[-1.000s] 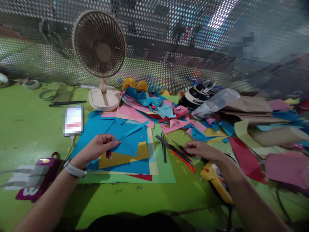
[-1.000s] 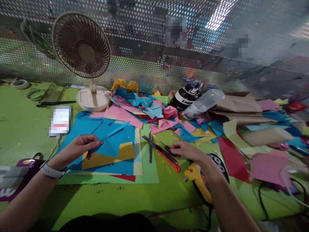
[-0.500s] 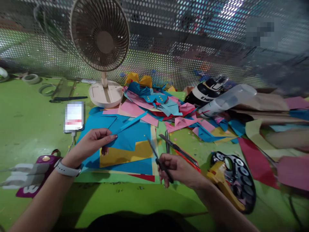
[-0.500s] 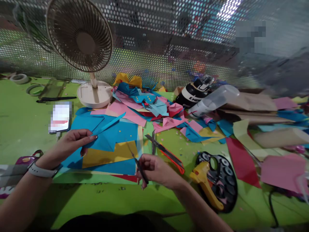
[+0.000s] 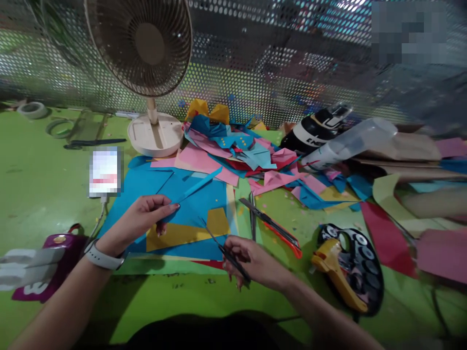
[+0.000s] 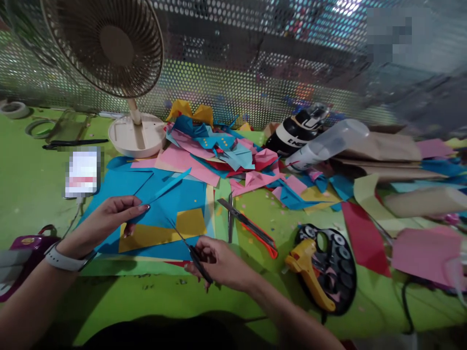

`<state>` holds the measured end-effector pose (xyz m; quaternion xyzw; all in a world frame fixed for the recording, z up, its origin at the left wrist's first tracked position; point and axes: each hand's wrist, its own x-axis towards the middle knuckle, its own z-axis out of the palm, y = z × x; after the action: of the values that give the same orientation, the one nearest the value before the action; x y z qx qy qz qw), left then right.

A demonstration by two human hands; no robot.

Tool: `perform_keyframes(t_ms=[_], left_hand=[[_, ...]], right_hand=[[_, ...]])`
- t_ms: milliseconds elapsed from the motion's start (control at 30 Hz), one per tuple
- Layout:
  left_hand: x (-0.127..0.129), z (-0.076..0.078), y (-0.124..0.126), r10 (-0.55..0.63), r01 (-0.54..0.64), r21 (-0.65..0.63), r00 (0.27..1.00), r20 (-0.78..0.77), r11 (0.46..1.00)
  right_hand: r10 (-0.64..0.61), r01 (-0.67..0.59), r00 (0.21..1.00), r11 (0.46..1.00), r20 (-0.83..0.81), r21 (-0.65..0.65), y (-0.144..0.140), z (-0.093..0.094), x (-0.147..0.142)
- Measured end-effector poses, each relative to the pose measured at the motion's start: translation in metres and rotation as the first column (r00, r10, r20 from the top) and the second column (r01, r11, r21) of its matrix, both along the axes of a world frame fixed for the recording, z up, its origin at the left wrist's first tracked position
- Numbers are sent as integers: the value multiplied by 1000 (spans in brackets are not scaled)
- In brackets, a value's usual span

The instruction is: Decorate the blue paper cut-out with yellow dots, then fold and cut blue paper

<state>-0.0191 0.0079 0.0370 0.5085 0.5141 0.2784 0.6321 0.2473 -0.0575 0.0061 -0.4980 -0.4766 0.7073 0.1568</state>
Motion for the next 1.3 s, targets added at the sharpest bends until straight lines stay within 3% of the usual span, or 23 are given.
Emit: perform_keyframes(t_ms=[367,900,1300], left_hand=[[3,-1,-3,-19,19,-1,1000,9,1000],[4,0,-3,-40,40,9,999,-3,999],[4,-1,-4,-24,24,5,1000,4,1000]], right_hand=[[-11,8,997,999,-72,-40,-1,0,0],[-34,33,998,999,-43,-36,-1,0,-1],[-125,122,989,992,-81,-41,-3,-8,-1]])
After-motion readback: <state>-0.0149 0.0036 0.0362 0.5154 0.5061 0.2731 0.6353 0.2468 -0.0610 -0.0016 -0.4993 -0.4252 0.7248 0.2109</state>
